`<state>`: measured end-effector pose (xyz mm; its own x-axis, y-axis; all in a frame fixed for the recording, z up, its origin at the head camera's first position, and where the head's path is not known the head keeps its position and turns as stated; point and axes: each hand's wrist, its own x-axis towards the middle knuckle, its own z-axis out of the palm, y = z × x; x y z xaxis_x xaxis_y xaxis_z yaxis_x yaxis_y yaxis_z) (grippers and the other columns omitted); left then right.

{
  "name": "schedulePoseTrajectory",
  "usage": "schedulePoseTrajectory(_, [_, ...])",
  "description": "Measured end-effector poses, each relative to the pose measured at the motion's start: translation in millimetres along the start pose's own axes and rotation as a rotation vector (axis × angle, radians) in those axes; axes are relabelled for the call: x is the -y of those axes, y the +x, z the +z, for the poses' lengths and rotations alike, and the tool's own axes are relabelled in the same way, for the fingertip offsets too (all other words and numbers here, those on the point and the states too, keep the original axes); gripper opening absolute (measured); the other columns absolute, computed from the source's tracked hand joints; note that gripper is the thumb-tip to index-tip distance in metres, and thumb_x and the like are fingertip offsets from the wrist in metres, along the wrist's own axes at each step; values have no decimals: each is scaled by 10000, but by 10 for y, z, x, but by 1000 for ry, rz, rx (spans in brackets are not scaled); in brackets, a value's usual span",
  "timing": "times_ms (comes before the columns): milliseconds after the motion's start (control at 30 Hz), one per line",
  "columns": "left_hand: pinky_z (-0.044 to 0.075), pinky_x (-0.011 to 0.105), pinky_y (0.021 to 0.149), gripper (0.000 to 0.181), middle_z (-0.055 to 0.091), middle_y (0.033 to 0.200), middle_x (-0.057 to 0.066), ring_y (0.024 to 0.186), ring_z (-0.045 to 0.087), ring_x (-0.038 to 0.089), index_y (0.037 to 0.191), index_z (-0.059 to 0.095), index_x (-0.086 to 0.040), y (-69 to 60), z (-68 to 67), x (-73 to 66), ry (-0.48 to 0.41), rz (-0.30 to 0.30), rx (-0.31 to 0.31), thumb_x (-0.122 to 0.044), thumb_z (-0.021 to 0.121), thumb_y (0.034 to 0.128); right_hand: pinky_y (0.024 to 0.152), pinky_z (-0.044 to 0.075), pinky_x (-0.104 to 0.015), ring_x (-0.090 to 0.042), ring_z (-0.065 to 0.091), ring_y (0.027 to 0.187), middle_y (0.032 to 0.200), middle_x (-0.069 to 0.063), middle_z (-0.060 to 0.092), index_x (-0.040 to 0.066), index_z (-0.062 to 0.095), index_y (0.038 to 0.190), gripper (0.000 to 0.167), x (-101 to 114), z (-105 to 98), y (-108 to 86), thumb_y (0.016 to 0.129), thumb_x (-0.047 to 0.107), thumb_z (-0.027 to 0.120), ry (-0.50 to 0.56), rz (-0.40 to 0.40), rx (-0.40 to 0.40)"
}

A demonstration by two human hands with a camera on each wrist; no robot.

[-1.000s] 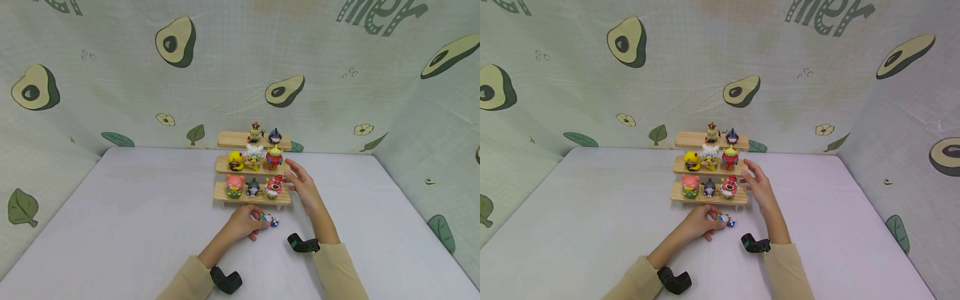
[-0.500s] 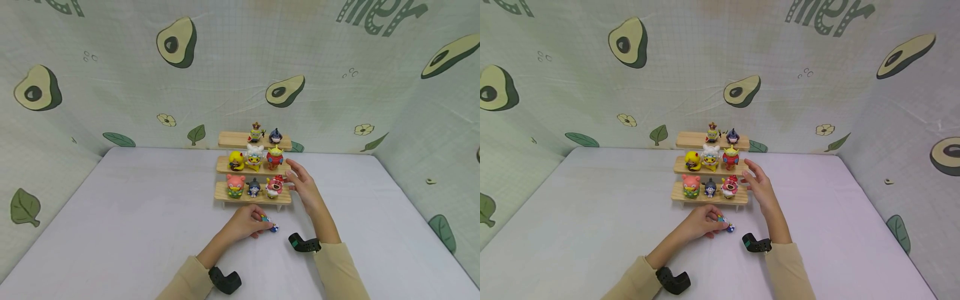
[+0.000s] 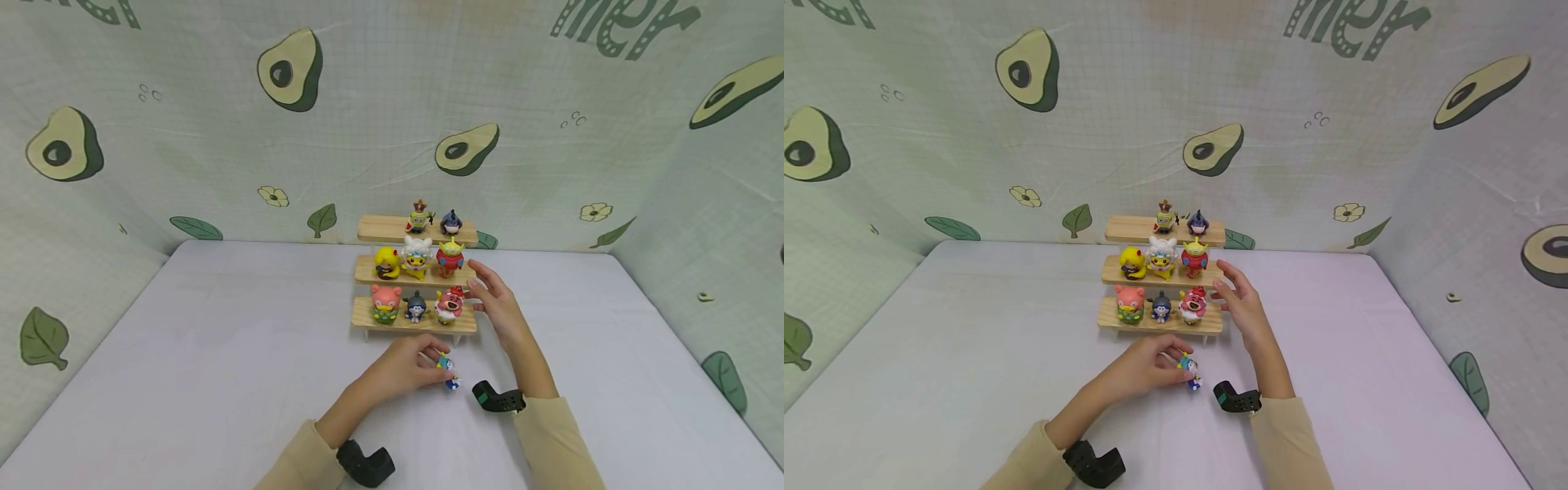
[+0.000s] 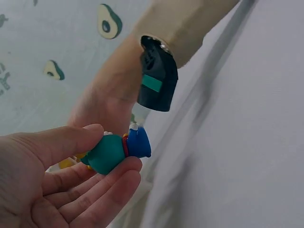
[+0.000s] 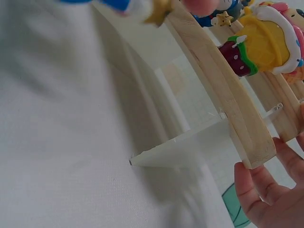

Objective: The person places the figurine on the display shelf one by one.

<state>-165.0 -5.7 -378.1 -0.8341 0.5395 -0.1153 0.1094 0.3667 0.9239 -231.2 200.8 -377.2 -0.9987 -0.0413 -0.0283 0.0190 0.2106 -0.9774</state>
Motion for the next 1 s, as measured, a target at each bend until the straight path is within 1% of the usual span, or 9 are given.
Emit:
schedulePoseTrajectory(100, [506,208,667,391,648,972,-8,758,634,75,1145,624,-100,-48,-56,-87,-25,22,18,-245,738,800,787,447,-230,-295,480,1129,1523,-13,263,219,313,1451,573,-1,2,3,946,428,486,1,0,0])
schedulePoseTrajectory(267, [518,239,692,370,625,1030,13,764,648,109,1170,615,-162,-149,-184,-254,-116,70,54,-228,717,821,788,448,-224,-248,498,1095,1517,-19,277,218,316,1450,577,4,4,0,944,432,488,-8,-1,-2])
schedulePoseTrajectory(333, [517,249,703,374,613,1070,29,780,644,118,1186,605,-169,-192,-244,-313,-140,84,53,-228,706,831,790,451,-225,-210,509,1069,1513,-12,284,222,320,1448,574,7,7,1,942,433,491,-9,2,-5])
schedulePoseTrajectory(400, [515,260,722,387,603,1123,42,809,635,127,1208,594,-164,-233,-306,-365,-153,97,40,-227,696,840,790,452,-226,-176,514,1043,1514,-9,284,223,320,1448,572,11,9,0,943,428,493,-7,5,-6])
schedulePoseTrajectory(533, [490,276,739,408,568,1200,55,814,609,155,1238,580,-171,-302,-426,-431,-177,104,-15,-228,687,848,790,453,-222,-133,514,1011,1523,-10,268,222,314,1451,572,16,9,-3,945,423,490,-7,13,-4])
schedulePoseTrajectory(600, [487,276,740,413,557,1199,59,810,598,171,1247,574,-179,-330,-482,-454,-194,102,-43,-231,682,852,789,454,-219,-126,513,1008,1527,-10,258,224,311,1452,574,21,8,-5,945,425,489,-7,17,-4])
schedulePoseTrajectory(767, [504,252,750,419,541,1219,76,888,579,209,1270,548,-164,-379,-616,-470,-268,132,-113,-205,661,868,783,452,-218,-110,521,993,1528,-3,256,222,311,1453,572,22,3,-3,946,418,491,5,19,-3])
schedulePoseTrajectory(900, [520,291,786,419,536,1215,82,920,587,167,1285,535,-145,-398,-717,-452,-334,148,-201,-161,641,880,781,453,-219,-89,528,979,1525,5,261,223,315,1450,565,18,4,3,947,409,494,14,16,-1])
schedulePoseTrajectory(1000, [520,327,815,412,550,1211,83,917,597,135,1291,529,-140,-410,-789,-441,-375,145,-269,-144,623,890,777,454,-220,-93,531,979,1520,5,269,224,320,1448,561,15,5,4,947,405,498,16,12,-2])
